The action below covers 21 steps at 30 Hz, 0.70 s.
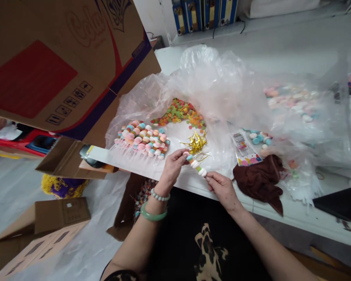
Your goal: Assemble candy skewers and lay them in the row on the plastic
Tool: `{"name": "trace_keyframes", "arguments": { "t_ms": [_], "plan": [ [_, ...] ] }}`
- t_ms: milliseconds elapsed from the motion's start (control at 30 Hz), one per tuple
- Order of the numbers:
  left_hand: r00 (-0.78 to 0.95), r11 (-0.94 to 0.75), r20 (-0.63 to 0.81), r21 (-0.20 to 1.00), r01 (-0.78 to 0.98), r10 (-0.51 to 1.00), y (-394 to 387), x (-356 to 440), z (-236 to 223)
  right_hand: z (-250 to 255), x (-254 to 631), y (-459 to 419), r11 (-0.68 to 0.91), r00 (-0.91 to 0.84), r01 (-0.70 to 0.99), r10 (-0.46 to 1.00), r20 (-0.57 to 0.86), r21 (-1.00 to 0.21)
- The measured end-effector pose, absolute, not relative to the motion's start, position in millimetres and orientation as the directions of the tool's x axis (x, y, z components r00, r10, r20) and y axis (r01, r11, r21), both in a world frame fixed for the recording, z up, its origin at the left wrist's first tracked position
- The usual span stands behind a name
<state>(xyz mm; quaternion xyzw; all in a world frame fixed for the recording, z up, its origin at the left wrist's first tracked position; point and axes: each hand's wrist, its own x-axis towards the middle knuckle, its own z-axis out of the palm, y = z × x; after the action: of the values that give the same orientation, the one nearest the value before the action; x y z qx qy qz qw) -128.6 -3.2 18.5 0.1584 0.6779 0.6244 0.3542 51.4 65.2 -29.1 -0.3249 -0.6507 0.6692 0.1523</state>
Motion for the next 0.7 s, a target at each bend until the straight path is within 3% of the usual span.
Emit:
{"name": "trace_keyframes", "arguments": {
  "t_ms": [267, 700],
  "plan": [
    [-0.666, 0.031, -0.369, 0.887, -0.461, 0.649, -24, -121, 10, -32, 53, 62, -0.023, -0.744, 0.235, 0.640, -0.195, -0.972],
    [-0.706, -0.050, -0.425, 0.837, -0.544, 0.567, -28, -118, 0, -33, 52, 54, 0.117, -0.775, 0.274, 0.614, -0.147, -0.955]
  ]
}}
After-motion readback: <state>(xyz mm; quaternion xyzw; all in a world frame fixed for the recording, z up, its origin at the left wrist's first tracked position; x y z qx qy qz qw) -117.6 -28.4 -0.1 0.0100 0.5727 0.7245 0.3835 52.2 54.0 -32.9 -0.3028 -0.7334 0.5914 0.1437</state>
